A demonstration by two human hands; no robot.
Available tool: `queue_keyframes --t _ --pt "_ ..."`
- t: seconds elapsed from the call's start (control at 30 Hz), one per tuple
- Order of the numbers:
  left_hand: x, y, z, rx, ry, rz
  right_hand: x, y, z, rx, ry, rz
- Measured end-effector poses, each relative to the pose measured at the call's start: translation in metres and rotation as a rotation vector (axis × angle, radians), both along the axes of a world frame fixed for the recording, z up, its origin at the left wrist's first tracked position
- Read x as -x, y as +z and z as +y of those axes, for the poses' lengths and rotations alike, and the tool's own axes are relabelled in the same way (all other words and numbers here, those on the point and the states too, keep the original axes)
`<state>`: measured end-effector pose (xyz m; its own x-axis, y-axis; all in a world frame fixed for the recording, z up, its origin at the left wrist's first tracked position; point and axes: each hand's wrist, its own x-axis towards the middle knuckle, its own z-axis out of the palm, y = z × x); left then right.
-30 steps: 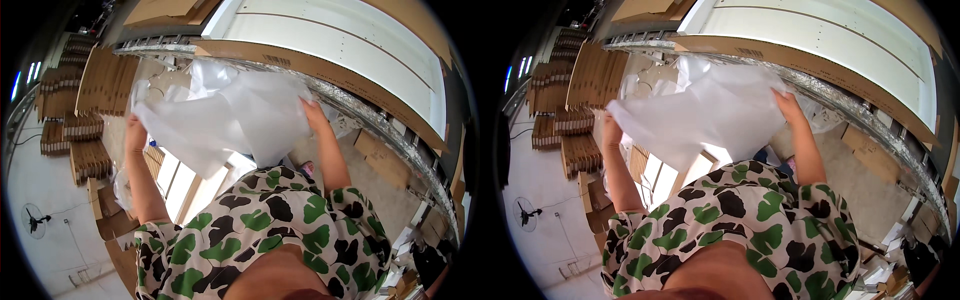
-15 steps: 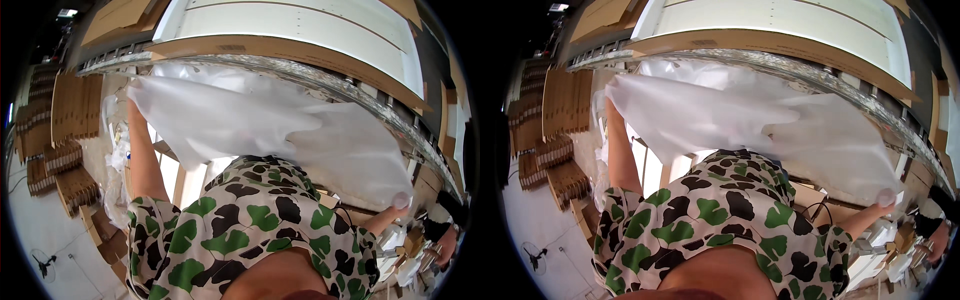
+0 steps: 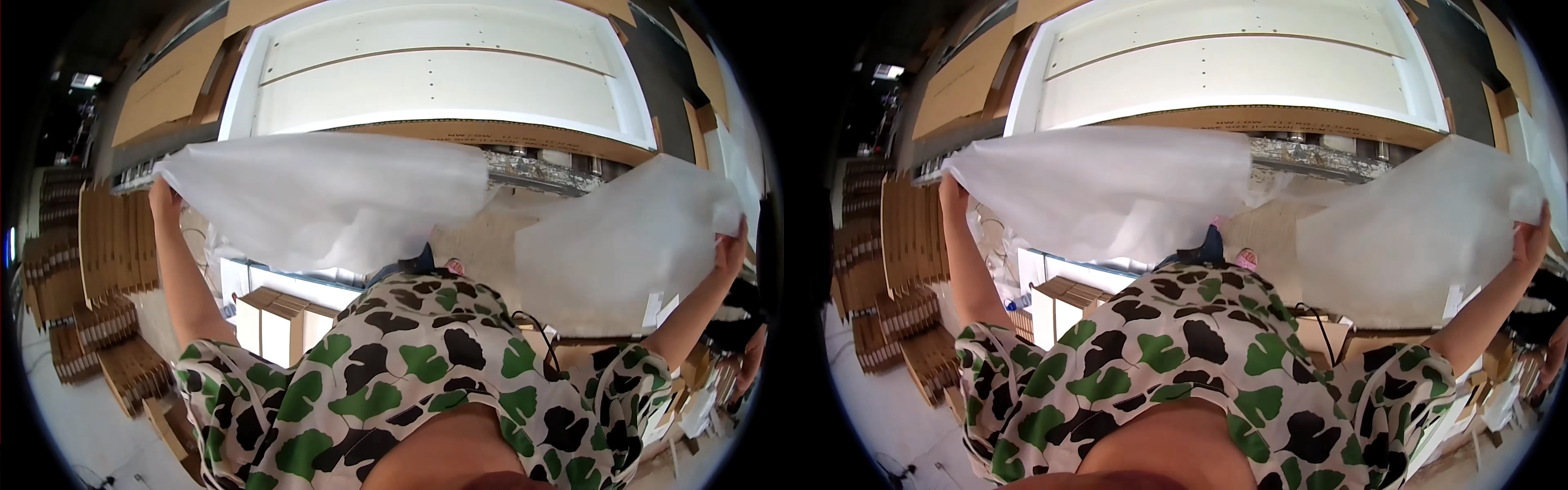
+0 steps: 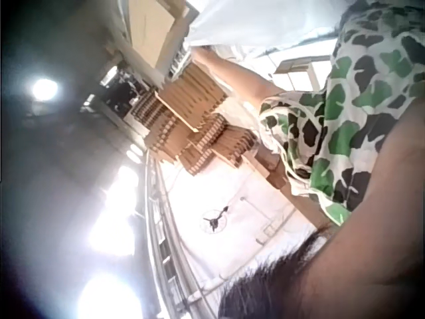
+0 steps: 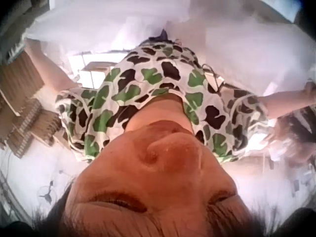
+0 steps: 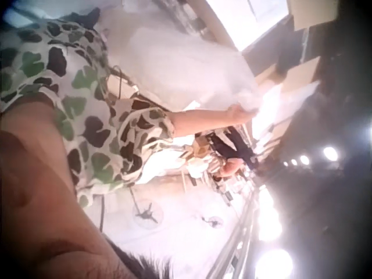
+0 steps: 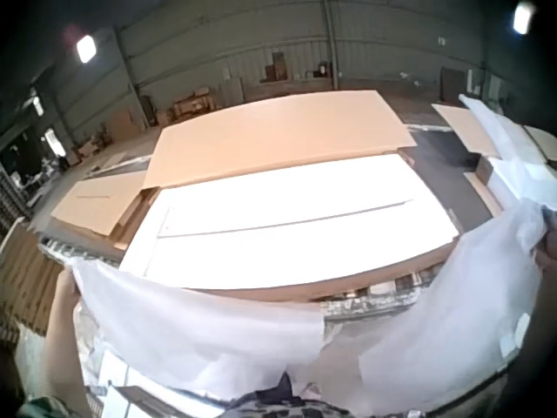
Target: The person packages white furniture panels by placing them into a cardboard box on a conveyor, layering them with protective foam sheets, and ensuring each piece is positioned correctly within the shipping container.
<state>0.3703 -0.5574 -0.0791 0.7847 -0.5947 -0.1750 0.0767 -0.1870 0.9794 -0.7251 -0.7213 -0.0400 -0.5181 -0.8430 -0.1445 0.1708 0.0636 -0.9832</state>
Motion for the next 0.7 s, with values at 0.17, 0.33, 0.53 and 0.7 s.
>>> queue_keyframes --t 0.17,0.33,0.53,0.7 --pt "0.069 -0.019 0.005 -0.141 -0.535 -0.101 -0.089 -0.026 0.051 -0.259 0.377 0.5" --pt "0.151 -0.046 0.011 -0.326 -0.858 -0.01 -0.167 -0.128 0.14 -0.758 0.638 0.537" --pt "0.157 -0.094 0.048 -0.825 -0.882 -0.111 -0.165 -0.229 0.235 -1.17 0.778 0.315" --pt "0.032 -0.168 0.179 -1.375 -1.59 -1.163 -0.125 -0.229 0.243 -1.138 0.593 0.234"
